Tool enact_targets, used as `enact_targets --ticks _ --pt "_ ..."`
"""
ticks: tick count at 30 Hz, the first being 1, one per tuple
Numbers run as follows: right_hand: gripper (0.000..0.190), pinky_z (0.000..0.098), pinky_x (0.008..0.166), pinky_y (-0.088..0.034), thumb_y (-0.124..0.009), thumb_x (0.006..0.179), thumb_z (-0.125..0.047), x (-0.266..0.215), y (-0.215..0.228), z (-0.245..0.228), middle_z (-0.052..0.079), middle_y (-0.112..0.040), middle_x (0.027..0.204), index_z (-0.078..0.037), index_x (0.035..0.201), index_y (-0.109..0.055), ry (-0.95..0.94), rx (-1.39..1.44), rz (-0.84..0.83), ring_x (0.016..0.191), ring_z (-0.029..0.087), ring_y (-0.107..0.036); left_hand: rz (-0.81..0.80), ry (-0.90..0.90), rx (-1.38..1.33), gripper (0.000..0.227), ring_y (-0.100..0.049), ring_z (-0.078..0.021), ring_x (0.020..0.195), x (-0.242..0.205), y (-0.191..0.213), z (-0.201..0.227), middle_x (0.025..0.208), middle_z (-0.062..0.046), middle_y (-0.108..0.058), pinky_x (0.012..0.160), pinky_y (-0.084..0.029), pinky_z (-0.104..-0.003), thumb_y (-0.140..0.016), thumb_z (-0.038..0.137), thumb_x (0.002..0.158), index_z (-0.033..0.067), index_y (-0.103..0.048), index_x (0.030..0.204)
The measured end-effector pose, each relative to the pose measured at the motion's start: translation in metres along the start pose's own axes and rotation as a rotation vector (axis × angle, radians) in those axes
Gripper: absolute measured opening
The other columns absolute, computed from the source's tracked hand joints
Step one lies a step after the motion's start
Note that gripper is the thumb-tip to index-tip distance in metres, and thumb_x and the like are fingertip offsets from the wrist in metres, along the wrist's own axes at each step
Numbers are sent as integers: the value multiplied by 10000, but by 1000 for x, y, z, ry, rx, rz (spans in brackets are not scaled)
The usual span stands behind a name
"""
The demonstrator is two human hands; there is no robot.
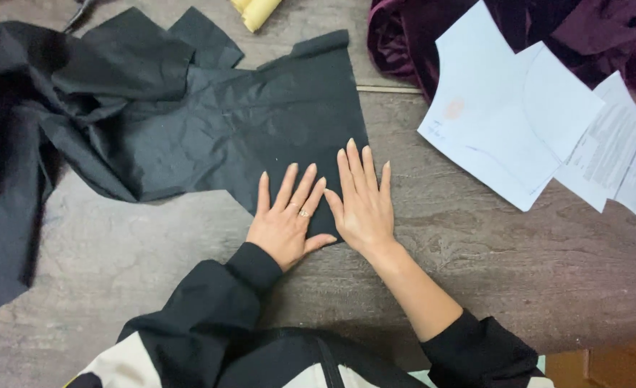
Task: The person folds a piece of black fabric on a table, smooths it out, and places a paper pattern on top. They then pick up a small container, open it, and handle a small white object inside before placing the pattern back on the fabric.
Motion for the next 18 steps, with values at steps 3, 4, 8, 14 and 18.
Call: enact_targets --ticks 3,4,8,14,18 --pt "620 636 1120 -59 -321 1039 -427 2 0 3 151 -84 1610 -70 1534 -207 -11 29 -4 1469 355 -85 -25 14 50 1063 3 -385 1466 -1 -5 -5 1616 -107 -1 1111 -44 -702 -265 882 752 195 -89 1545" --pt "621 631 1122 -48 -324 1036 -433 1 0 3 138 -76 1613 -86 1536 -201 -15 48 -18 1472 341 -73 -44 27 61 1109 19 -408 1460 -3 -7 -7 1613 -117 12 1101 -27 -712 -268 923 718 214 -69 1547" --pt "646 654 1111 -69 -352 1022 -449 1 5 7 171 -114 1600 -78 1530 -201 -42 66 -5 1459 366 -112 0 16 101 1131 14 -419 1460 -4 -3 -7 1614 -125 7 1098 -38 -706 -262 942 692 226 -76 1546" --pt "652 677 1085 -85 -349 1014 -451 -4 14 29 201 -140 1588 -63 1521 -217 -96 47 16 1437 408 -163 115 20 122 1163 16 -388 1474 -4 6 -4 1620 -87 -1 1114 -28 -678 -310 954 642 266 -58 1545" --pt "656 558 1145 -53 -211 1005 -502 -14 23 61 71 -107 1604 -115 1533 -162 -230 21 7 1473 288 -75 258 0 182 1176 -167 -407 1462 -5 28 0 1606 -116 -164 1088 -193 -664 -355 942 617 213 -205 1528"
Point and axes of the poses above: each hand's wrist, its own x-axis towards the middle knuckle, its own y-axis out of the back of the hand, z = x × y, the point moved 10 cm from there along x, towards the middle knuckle
